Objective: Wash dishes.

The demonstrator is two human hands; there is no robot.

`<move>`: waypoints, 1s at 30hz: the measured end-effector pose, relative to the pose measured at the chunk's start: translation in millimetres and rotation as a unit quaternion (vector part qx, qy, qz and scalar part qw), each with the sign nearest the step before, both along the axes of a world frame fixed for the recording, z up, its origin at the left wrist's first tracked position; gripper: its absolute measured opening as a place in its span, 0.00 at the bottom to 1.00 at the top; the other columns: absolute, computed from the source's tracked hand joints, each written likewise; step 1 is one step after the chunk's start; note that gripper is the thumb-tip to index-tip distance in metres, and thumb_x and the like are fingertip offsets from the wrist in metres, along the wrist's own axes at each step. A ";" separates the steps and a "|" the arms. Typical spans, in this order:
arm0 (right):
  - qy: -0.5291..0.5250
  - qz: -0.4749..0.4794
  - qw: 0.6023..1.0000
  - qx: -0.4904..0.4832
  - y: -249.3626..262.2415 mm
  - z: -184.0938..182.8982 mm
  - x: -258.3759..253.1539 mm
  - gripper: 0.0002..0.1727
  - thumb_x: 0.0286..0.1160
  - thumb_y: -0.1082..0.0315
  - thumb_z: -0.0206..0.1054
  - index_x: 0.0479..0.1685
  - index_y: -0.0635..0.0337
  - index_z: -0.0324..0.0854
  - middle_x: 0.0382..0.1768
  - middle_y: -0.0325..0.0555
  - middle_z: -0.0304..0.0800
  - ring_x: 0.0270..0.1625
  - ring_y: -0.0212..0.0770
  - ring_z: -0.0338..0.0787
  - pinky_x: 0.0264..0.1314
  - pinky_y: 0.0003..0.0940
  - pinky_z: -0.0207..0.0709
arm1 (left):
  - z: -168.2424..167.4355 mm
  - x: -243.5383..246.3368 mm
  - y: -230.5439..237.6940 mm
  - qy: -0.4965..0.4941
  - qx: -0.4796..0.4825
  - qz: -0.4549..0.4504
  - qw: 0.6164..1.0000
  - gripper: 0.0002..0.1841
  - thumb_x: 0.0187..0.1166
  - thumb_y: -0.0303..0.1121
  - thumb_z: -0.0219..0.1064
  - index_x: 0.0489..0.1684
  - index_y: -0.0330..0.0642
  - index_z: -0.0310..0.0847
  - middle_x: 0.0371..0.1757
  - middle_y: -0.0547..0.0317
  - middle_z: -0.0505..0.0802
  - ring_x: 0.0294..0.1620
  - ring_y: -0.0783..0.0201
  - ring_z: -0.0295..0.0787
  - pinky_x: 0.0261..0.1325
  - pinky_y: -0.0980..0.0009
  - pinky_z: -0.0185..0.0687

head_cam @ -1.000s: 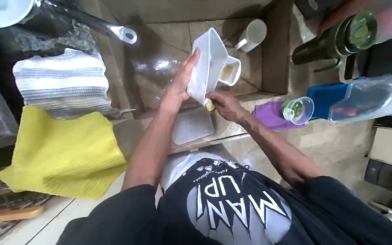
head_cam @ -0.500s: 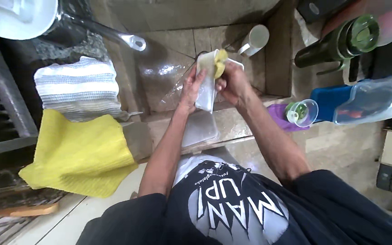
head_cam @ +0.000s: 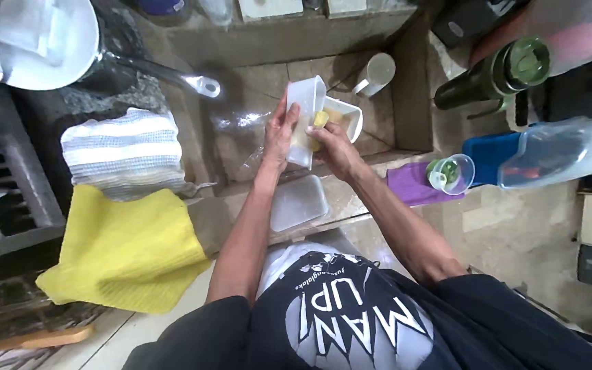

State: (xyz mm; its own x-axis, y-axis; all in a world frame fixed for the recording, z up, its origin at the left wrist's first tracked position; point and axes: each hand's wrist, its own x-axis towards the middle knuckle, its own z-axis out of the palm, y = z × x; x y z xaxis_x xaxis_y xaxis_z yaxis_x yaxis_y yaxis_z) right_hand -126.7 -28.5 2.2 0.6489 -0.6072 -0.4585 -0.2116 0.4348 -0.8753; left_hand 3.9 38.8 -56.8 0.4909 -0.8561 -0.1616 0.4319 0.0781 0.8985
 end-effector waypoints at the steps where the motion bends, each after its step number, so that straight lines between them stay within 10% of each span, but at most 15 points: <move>1: 0.011 0.007 0.999 -0.034 -4.5 3.0 3.7 0.15 0.82 0.60 0.66 0.57 0.62 0.80 0.38 0.44 0.89 0.33 0.35 0.87 0.31 0.30 0.82 | 1.6 -0.3 -1.3 -0.017 -0.008 0.001 1.000 0.30 0.91 0.40 0.58 0.91 0.42 0.60 0.77 0.51 0.83 0.72 0.59 0.84 0.75 0.60 0.83; 5: 0.010 -0.019 0.980 -0.197 -21.9 16.8 10.7 0.17 0.72 0.68 0.74 0.56 0.64 0.81 0.43 0.45 0.91 0.41 0.34 0.91 0.42 0.33 0.88 | 5.6 -12.5 1.2 -0.020 -0.042 -0.015 0.999 0.30 0.92 0.37 0.57 0.91 0.39 0.58 0.81 0.50 0.80 0.76 0.57 0.81 0.79 0.57 0.80; 7: -0.001 0.044 0.950 -0.310 -21.1 6.2 -1.2 0.20 0.70 0.70 0.76 0.60 0.66 0.83 0.48 0.50 0.92 0.50 0.39 0.93 0.57 0.41 0.89 | 21.6 -8.4 11.7 0.058 0.005 -0.085 0.995 0.31 0.95 0.52 0.39 0.94 0.50 0.53 0.84 0.54 0.77 0.81 0.56 0.75 0.80 0.53 0.76; 10: 0.001 0.179 0.842 -0.509 -18.5 -13.1 -26.5 0.18 0.67 0.72 0.74 0.58 0.63 0.89 0.46 0.52 0.94 0.49 0.50 0.89 0.55 0.50 0.82 | 41.4 8.3 17.7 0.249 0.134 -0.158 0.946 0.54 0.71 0.82 0.17 0.89 0.59 0.61 0.73 0.48 0.86 0.69 0.45 0.85 0.59 0.38 0.86; 15: 0.022 0.295 0.701 -0.649 -34.1 -25.4 -39.9 0.17 0.72 0.75 0.65 0.52 0.45 0.93 0.60 0.38 0.94 0.61 0.54 0.86 0.63 0.58 0.71 | 37.7 33.1 -4.1 0.290 0.153 -0.247 0.912 0.48 0.75 0.81 0.35 0.74 0.51 0.77 0.61 0.47 0.91 0.58 0.49 0.91 0.55 0.46 0.90; 21: 0.160 0.245 0.692 -0.659 -33.0 -18.8 -50.1 0.25 0.71 0.71 0.66 0.68 0.38 0.88 0.76 0.34 0.84 0.65 0.58 0.83 0.67 0.66 0.64 | 55.1 22.6 -23.4 0.162 0.162 -0.197 0.953 0.28 0.86 0.55 0.58 0.78 0.50 0.72 0.61 0.53 0.91 0.59 0.54 0.90 0.58 0.52 0.90; 24: 0.129 0.177 0.831 -0.511 1.4 -29.7 -52.2 0.27 0.69 0.74 0.65 0.72 0.57 0.83 0.73 0.43 0.86 0.68 0.50 0.86 0.68 0.55 0.75 | 46.7 6.5 -24.5 0.142 0.090 -0.151 0.974 0.29 0.86 0.48 0.60 0.84 0.48 0.64 0.65 0.52 0.89 0.61 0.57 0.90 0.61 0.56 0.90; 26: 0.046 0.057 0.981 -0.178 26.2 -26.9 -47.4 0.25 0.82 0.76 0.55 0.78 0.62 0.74 0.58 0.45 0.90 0.50 0.35 0.90 0.55 0.35 0.86 | 35.2 -4.1 -20.9 0.150 0.068 -0.103 0.981 0.29 0.85 0.46 0.61 0.83 0.44 0.63 0.65 0.49 0.89 0.61 0.55 0.90 0.61 0.55 0.90; 28: -0.067 -0.086 0.982 0.154 37.8 -16.1 -37.5 0.11 0.88 0.66 0.53 0.60 0.57 0.75 0.30 0.44 0.84 0.25 0.40 0.84 0.30 0.41 0.87 | 22.5 -12.1 -13.3 0.168 0.056 -0.061 0.982 0.32 0.83 0.46 0.62 0.83 0.44 0.61 0.65 0.46 0.89 0.61 0.53 0.90 0.62 0.52 0.89; 30: -0.087 -0.093 0.970 0.209 41.0 -15.4 -34.9 0.10 0.87 0.65 0.55 0.58 0.57 0.73 0.24 0.44 0.83 0.21 0.41 0.85 0.28 0.43 0.87 | 10.3 -17.8 -6.9 0.171 0.054 -0.050 0.983 0.35 0.82 0.49 0.61 0.88 0.47 0.56 0.66 0.48 0.88 0.61 0.54 0.90 0.62 0.54 0.89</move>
